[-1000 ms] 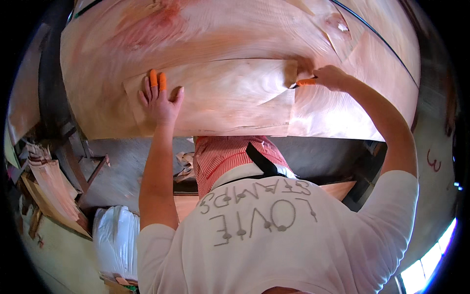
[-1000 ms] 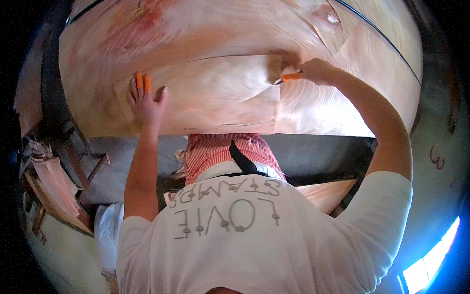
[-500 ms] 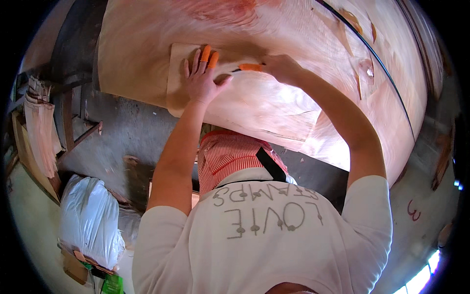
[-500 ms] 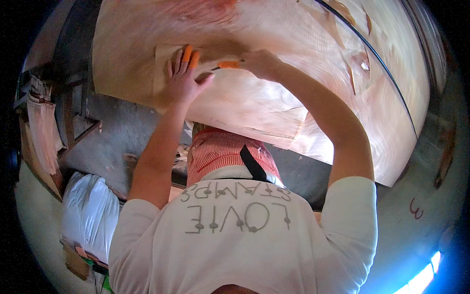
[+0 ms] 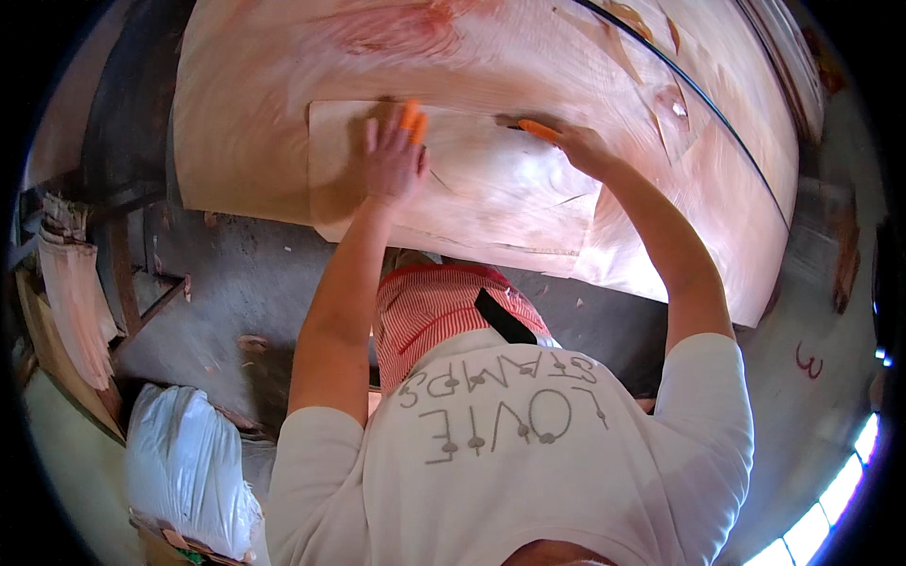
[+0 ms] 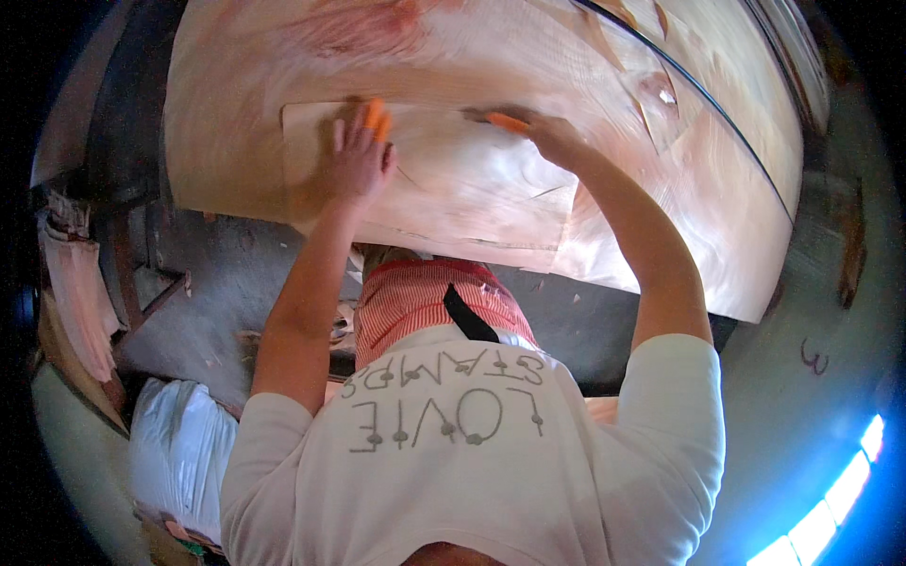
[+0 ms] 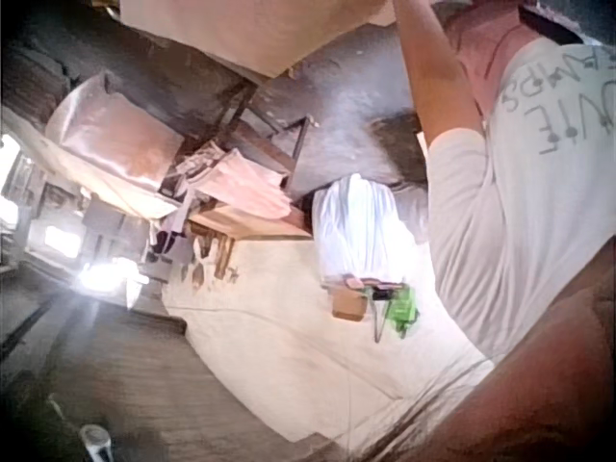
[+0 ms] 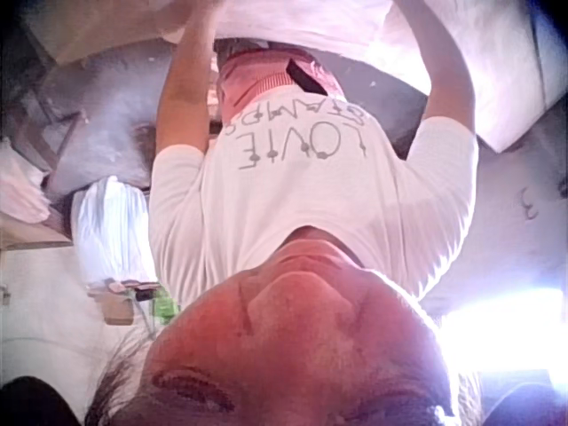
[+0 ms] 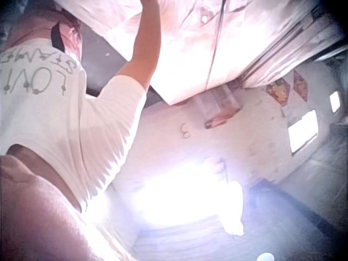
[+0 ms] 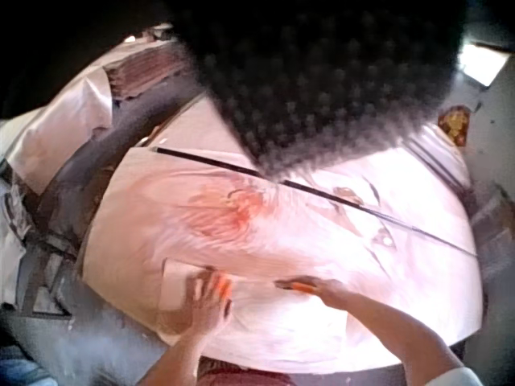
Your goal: The person sorts through thin veneer sheets on a table, trims edges with a utility knife, and applies a liquid from a bottle and bucket to the wood surface.
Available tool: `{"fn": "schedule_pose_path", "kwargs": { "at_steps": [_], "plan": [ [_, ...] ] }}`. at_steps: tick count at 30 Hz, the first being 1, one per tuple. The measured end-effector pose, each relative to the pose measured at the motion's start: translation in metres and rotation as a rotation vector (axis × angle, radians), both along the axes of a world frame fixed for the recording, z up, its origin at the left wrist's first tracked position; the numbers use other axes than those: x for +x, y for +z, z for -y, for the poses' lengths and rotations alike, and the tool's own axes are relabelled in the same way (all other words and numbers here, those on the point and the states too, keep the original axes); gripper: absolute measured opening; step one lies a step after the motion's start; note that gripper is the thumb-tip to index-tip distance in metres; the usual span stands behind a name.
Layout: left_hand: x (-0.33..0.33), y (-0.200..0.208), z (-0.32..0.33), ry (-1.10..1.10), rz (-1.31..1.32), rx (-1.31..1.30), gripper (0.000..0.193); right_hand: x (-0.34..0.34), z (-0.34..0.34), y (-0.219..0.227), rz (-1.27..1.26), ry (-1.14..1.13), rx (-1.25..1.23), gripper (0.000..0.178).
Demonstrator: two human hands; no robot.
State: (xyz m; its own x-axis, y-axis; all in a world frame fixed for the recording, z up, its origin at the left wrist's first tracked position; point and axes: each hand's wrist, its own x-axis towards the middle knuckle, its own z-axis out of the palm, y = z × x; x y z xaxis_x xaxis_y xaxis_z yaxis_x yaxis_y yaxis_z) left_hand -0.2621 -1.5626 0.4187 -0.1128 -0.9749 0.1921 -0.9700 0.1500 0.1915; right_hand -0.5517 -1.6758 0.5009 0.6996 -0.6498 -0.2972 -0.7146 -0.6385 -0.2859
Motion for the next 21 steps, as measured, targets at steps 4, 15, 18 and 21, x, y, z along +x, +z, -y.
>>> {"fn": "schedule_pose_path", "kwargs": {
  "at_steps": [4,15,18,21],
  "plan": [
    [-0.052,-0.002,0.010,-0.267,-0.154,0.005,0.047,-0.020,0.010,-0.025,-0.117,0.079,-0.074,0.020],
    [-0.064,-0.002,0.011,-0.231,-0.103,0.015,0.050,-0.142,-0.144,-0.089,0.017,-0.850,0.139,0.030],
    [-0.064,0.003,0.011,-0.228,-0.079,0.007,0.051,-0.126,-0.188,-0.075,-0.254,-0.849,0.150,0.023],
    [-0.069,0.007,0.013,-0.255,-0.051,0.006,0.052,-0.115,-0.199,-0.058,-0.259,-0.905,0.125,0.020]
  ]
}}
